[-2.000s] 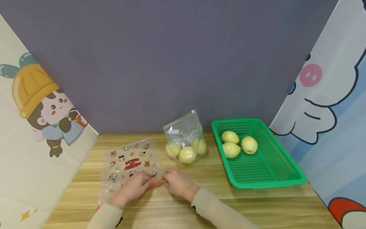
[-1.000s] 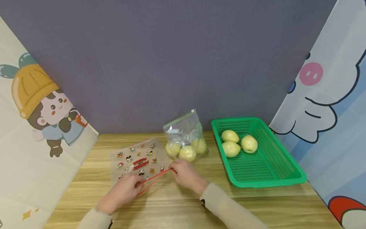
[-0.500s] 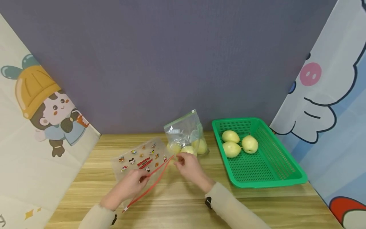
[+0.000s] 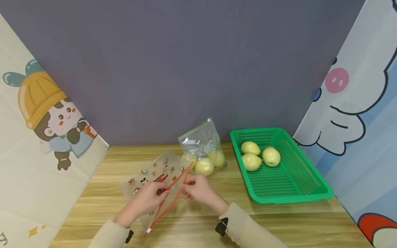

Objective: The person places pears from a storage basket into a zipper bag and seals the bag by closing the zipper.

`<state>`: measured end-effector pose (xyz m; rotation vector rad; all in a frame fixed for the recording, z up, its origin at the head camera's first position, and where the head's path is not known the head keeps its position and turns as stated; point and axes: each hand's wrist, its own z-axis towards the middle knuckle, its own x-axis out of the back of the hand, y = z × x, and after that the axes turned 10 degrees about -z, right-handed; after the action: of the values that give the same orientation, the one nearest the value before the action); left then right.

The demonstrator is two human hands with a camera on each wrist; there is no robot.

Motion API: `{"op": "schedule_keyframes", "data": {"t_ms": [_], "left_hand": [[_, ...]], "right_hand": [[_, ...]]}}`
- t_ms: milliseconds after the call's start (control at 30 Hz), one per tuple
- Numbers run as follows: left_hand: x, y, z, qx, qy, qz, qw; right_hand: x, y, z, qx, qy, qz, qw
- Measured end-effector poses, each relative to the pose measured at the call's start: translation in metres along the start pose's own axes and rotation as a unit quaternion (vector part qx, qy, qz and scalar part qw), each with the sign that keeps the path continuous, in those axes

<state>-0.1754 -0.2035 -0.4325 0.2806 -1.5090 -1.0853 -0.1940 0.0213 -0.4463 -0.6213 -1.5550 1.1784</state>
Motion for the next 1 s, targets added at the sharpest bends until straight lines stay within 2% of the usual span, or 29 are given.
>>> {"op": "schedule_keyframes", "data": {"t_ms": [167, 267, 400, 533, 633, 800, 1000], "left_hand": [[0.004, 0.006, -0.003, 0.006, 0.002, -0.053, 0.9986], [0.008, 0.011, -0.003, 0.015, 0.023, -0.069, 0.9973], [0.012, 0.021, -0.001, 0.021, 0.060, -0.060, 0.9962], [0.013, 0.034, 0.003, 0.024, 0.090, -0.056, 0.9941], [0.013, 0.044, 0.007, 0.038, 0.109, -0.067, 0.9911], [0.015, 0.052, 0.014, 0.058, 0.134, -0.087, 0.9854], [0.016, 0.057, 0.020, 0.067, 0.145, -0.076, 0.9842]], "right_hand": [[0.004, -0.004, -0.003, -0.029, 0.001, 0.029, 0.9992], [0.010, -0.010, -0.004, -0.032, 0.006, 0.039, 0.9987], [0.021, -0.018, -0.005, -0.030, 0.027, 0.037, 0.9985], [0.032, -0.025, -0.006, -0.031, 0.050, 0.019, 0.9980], [0.042, -0.029, -0.008, -0.039, 0.074, -0.002, 0.9965], [0.059, -0.030, -0.010, -0.062, 0.107, -0.035, 0.9917], [0.086, -0.033, -0.015, -0.078, 0.149, -0.120, 0.9784]]}}
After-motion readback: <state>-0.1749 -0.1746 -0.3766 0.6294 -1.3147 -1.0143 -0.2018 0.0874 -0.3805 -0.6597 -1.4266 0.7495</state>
